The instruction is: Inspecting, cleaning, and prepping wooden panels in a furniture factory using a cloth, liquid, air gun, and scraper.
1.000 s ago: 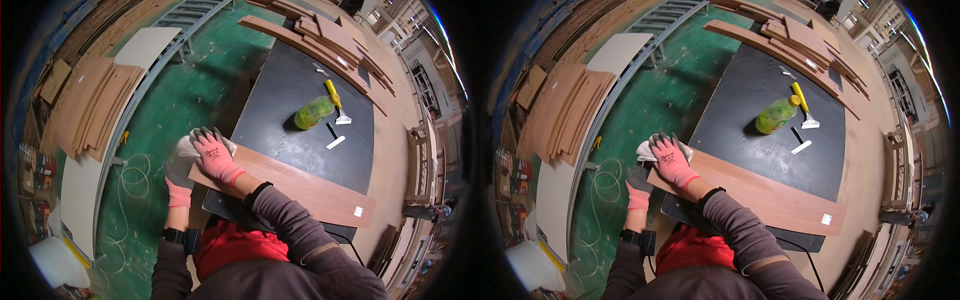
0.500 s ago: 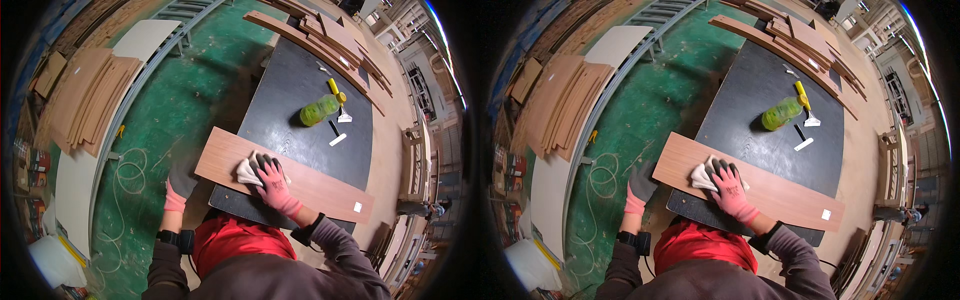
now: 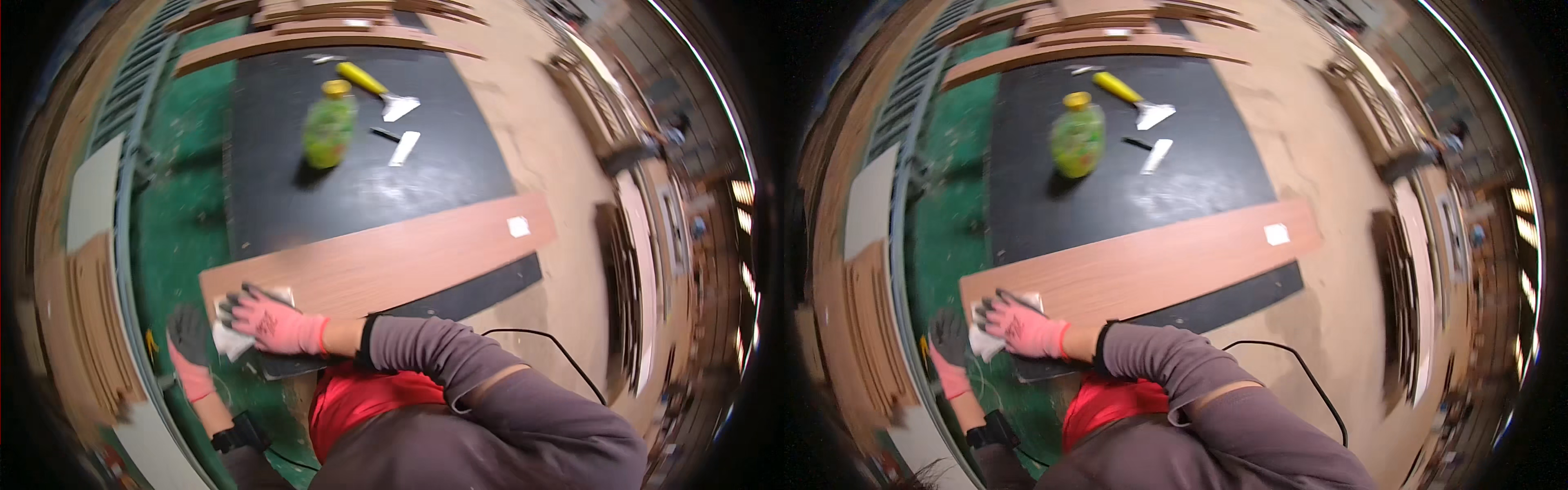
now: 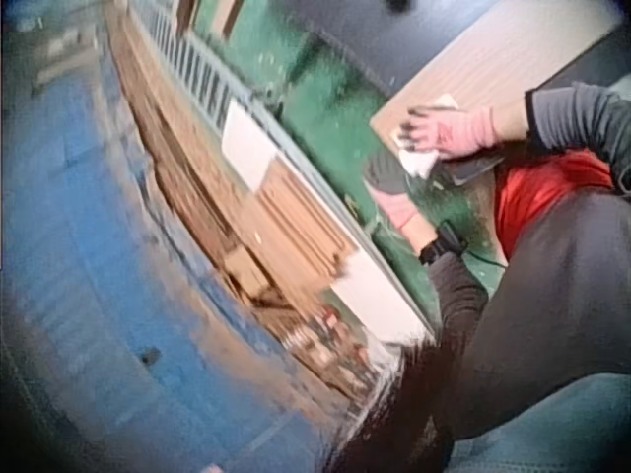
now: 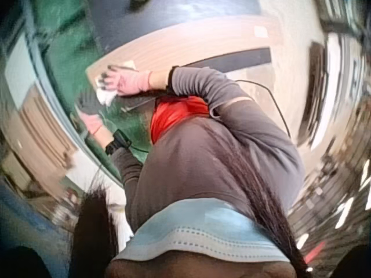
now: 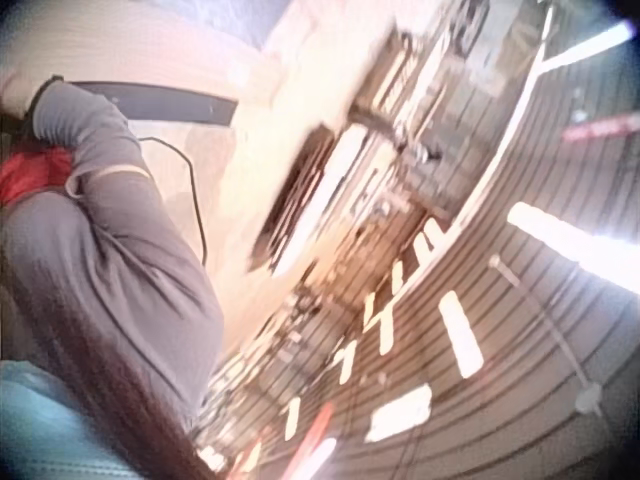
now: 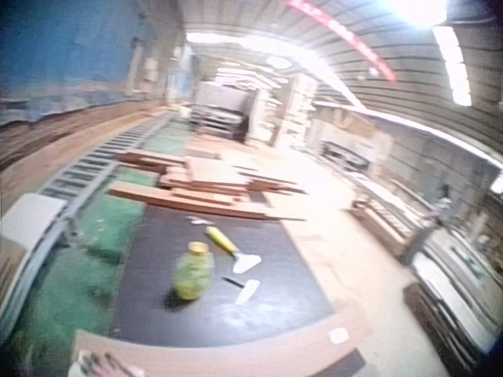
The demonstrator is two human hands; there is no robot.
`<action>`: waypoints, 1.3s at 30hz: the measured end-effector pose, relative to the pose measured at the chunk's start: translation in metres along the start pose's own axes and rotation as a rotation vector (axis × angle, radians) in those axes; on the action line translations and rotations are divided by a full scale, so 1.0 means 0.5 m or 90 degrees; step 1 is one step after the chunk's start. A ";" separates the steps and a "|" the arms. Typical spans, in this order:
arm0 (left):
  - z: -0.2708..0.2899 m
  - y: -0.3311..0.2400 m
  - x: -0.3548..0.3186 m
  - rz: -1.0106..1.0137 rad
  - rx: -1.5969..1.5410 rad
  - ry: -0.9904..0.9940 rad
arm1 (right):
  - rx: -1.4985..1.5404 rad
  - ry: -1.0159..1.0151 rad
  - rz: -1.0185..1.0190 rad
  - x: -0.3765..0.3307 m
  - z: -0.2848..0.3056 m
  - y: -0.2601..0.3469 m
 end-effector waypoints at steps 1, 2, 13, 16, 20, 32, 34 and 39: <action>-0.023 -0.011 0.017 -0.022 0.129 0.009 | 0.045 0.026 -0.013 -0.046 0.023 -0.002; -0.046 -0.007 0.035 -0.017 0.168 0.005 | 0.046 0.018 -0.036 -0.090 0.056 -0.013; -0.219 0.011 0.070 -0.248 0.815 -0.206 | -0.255 -0.089 -0.802 -0.750 0.411 -0.278; -0.203 0.002 0.084 -0.259 0.846 -0.269 | -0.414 -0.236 -1.021 -0.952 0.477 -0.343; -0.181 -0.010 0.105 -0.267 0.925 -0.312 | -0.568 -0.324 -1.123 -1.141 0.603 -0.446; -0.243 -0.139 0.048 -0.608 0.769 -0.372 | -0.119 -0.760 -1.146 -1.259 0.706 -0.649; -0.213 -0.186 0.026 -0.704 0.658 -0.334 | 0.061 -0.918 -1.090 -1.262 0.680 -0.677; -0.114 -0.219 0.085 -0.285 0.021 0.164 | 0.453 -1.133 -0.793 -1.200 0.656 -0.711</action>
Point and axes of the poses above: each hand's wrist, its own x-axis towards the middle knuckle, its own z-axis out of the back of the hand, y = z × x, the point moved 9 cm from there along x, towards the middle knuckle, and after that the axes turned 8 degrees about -y, right-handed, at the moved point
